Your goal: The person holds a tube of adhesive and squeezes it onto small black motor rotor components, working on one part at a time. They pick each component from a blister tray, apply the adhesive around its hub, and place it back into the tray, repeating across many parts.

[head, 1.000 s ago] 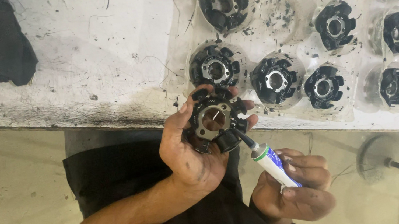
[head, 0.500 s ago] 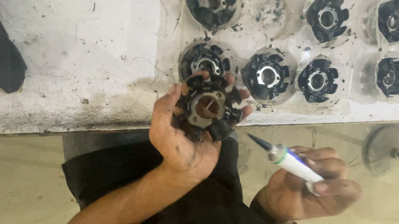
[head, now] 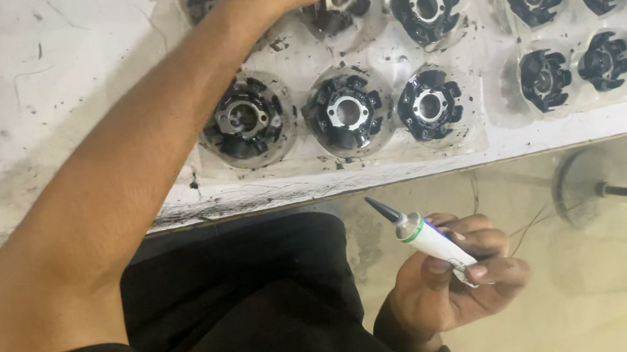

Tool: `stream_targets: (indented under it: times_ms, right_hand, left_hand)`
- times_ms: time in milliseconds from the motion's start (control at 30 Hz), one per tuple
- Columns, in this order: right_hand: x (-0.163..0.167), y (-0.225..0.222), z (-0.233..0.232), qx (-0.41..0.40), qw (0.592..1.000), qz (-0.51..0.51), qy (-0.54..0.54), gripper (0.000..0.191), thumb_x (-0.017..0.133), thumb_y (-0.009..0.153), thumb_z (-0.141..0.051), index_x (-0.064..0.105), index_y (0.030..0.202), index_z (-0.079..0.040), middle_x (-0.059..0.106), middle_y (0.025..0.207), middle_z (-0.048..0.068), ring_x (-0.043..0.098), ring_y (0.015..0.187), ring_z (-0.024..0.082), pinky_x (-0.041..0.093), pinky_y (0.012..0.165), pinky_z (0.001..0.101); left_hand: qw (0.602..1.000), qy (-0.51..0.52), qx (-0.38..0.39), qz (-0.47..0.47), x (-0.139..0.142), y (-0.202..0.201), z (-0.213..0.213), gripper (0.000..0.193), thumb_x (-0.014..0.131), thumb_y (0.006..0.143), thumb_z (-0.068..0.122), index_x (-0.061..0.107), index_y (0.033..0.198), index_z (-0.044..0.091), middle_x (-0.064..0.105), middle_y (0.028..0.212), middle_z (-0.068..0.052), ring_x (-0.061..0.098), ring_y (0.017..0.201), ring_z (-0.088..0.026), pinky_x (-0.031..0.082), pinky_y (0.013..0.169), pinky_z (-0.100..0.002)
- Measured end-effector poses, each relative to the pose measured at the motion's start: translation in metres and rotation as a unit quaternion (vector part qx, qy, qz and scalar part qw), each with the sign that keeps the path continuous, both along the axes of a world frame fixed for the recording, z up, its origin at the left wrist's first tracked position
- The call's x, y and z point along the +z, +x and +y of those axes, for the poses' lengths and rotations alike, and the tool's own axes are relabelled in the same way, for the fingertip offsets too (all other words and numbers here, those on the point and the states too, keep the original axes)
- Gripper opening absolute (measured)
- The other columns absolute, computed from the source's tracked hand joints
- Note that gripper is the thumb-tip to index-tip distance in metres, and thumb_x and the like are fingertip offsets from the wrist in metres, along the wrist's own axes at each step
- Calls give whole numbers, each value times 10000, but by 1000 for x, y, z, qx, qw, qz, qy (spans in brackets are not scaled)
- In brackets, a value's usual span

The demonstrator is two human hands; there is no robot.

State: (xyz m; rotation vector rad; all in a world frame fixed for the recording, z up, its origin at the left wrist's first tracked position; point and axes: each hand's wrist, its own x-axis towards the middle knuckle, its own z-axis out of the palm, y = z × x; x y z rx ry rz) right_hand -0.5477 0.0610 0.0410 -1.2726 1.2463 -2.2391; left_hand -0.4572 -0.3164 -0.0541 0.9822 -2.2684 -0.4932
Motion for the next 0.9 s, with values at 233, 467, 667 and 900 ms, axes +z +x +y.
stream_targets:
  times_ms: [233, 467, 667, 900]
  right_hand:
    - [-15, -32, -1, -46, 998, 32, -21, 372, 792, 982, -126, 445, 1114, -147, 580, 980, 60, 610, 903, 190, 557, 818, 319]
    - [-28, -54, 3, -92, 994, -37, -55, 330, 747, 1019, -68, 471, 1191, -127, 528, 1085, 56, 528, 1003, 175, 454, 878, 263]
    - [-23, -55, 7, -60, 985, -140, -84, 379, 721, 992, -70, 490, 1270, -184, 594, 1203, 62, 610, 1131, 243, 540, 973, 363]
    - [8, -42, -12, 8, 957, -288, -14, 278, 627, 1147, -201, 480, 1383, -214, 650, 1172, 63, 632, 1069, 164, 526, 968, 322]
  left_hand:
    - [987, -115, 30, -106, 69, -21, 70, 95, 699, 820, 25, 769, 878, 52, 718, 785, -172, 726, 769, -297, 583, 655, -438]
    - [973, -74, -128, -179, 112, -51, 177, 344, 707, 748, 335, 758, 907, 34, 615, 1244, -267, 415, 1332, -423, 354, 1090, -604]
    - [991, 4, -91, -98, 104, -60, 210, 639, 647, 832, 587, 711, 985, -31, 449, 1381, -330, 235, 1431, -524, 157, 1173, -681]
    - [957, 245, -106, 116, 143, 2, 269, 504, 648, 1013, 417, 634, 1246, -30, 444, 1403, -360, 523, 1262, -504, 465, 1036, -548]
